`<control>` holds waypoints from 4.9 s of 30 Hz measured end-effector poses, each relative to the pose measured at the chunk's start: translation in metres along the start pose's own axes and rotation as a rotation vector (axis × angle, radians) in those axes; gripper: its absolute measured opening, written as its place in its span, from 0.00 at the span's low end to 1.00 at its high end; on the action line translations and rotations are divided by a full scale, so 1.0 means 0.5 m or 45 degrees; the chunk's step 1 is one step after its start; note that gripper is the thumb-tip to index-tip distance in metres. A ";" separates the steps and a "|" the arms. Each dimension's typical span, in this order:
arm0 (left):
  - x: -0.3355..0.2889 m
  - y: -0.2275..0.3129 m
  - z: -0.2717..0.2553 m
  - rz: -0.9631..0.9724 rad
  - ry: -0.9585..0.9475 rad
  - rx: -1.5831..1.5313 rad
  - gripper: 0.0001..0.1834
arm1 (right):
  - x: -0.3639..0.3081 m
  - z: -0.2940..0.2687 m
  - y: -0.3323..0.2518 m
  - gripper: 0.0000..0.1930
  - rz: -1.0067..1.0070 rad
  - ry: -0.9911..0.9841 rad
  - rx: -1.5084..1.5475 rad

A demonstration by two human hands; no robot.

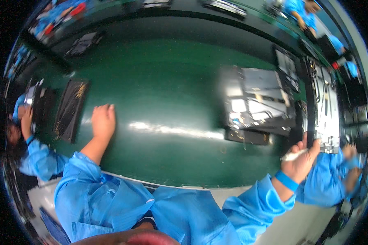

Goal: Applying adhesive and connecting components inside electronic devices on a factory assembly line.

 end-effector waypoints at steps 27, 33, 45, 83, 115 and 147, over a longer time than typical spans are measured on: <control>0.006 0.033 0.005 0.124 -0.002 -0.029 0.17 | -0.283 0.426 0.329 0.27 0.429 -1.194 -0.666; 0.010 0.016 -0.011 0.140 0.014 -0.005 0.20 | -0.136 0.120 0.042 0.12 -0.560 -0.032 -0.763; 0.000 0.020 -0.011 0.086 -0.049 -0.073 0.22 | 0.103 -0.288 0.129 0.30 0.587 0.458 0.095; 0.003 0.020 -0.023 0.017 0.118 -0.112 0.14 | -0.150 0.463 0.190 0.19 0.572 -0.626 -0.360; -0.001 0.436 0.021 -0.142 -1.248 -1.723 0.35 | -0.286 -0.018 0.235 0.25 0.153 -0.739 -1.042; -0.071 -0.005 -0.072 -0.588 -0.742 -1.757 0.17 | -0.589 0.093 0.331 0.25 0.356 -2.128 -0.878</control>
Point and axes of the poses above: each hand's wrist, its own x-axis towards the middle knuckle, its own z-axis out of the palm, y = z × x, the point moved 5 cm from there along x, towards the middle knuckle, and after that the axes turned 6 degrees about -x, right-handed, at the moved point
